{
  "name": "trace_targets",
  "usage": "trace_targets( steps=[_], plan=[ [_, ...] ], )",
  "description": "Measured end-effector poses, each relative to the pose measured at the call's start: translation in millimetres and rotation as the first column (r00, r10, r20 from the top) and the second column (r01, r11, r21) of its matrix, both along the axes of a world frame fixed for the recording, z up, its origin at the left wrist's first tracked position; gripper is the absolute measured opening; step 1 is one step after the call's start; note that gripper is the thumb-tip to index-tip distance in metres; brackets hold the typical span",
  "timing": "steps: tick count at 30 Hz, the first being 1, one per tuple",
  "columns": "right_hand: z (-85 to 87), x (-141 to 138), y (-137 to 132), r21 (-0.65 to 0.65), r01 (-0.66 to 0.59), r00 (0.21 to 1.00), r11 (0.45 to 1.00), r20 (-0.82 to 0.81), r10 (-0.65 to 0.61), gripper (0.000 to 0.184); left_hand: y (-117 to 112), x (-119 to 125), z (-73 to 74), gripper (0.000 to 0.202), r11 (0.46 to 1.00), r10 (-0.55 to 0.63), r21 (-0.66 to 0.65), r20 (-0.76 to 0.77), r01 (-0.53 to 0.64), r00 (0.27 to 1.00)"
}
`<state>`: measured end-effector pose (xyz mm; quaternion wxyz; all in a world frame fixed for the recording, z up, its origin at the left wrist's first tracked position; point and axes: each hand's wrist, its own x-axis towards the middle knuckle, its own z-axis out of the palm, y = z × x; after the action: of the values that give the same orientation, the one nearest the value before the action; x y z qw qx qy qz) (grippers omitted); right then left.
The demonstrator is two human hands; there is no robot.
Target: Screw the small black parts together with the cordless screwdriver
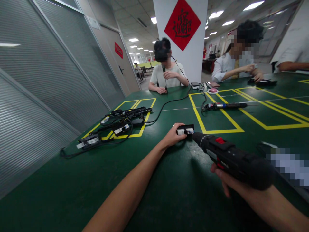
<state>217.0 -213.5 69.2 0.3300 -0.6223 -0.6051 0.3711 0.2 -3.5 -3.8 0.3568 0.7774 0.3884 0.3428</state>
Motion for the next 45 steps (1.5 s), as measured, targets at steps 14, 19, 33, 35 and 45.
trace_targets(
  steps=[14,19,33,35,45],
  plan=[
    [2.5,0,1,-0.080,-0.048,0.998,0.996,-0.031,0.046,0.026,0,-1,-1.1,0.054,0.999,-0.005,0.040,-0.026,0.006,1.000],
    [4.3,0,1,-0.096,-0.044,0.999,0.994,-0.021,0.042,0.030,-1,-1,1.6,0.055,0.999,-0.004,0.039,-0.041,0.006,0.999],
    [-13.4,-2,2,-0.019,0.066,0.993,0.998,-0.100,-0.067,0.026,0,1,-1.0,0.051,1.000,0.009,0.007,-0.007,-0.009,1.000],
    [-11.3,-2,2,-0.008,0.061,0.992,0.998,-0.110,-0.062,0.024,1,1,-1.4,0.051,1.000,0.008,0.010,-0.003,-0.008,1.000],
    [-0.2,2,2,-0.085,-0.018,0.985,0.996,0.172,0.033,0.037,1,0,0.2,0.052,1.000,-0.003,0.013,-0.008,0.003,1.000]
  ],
)
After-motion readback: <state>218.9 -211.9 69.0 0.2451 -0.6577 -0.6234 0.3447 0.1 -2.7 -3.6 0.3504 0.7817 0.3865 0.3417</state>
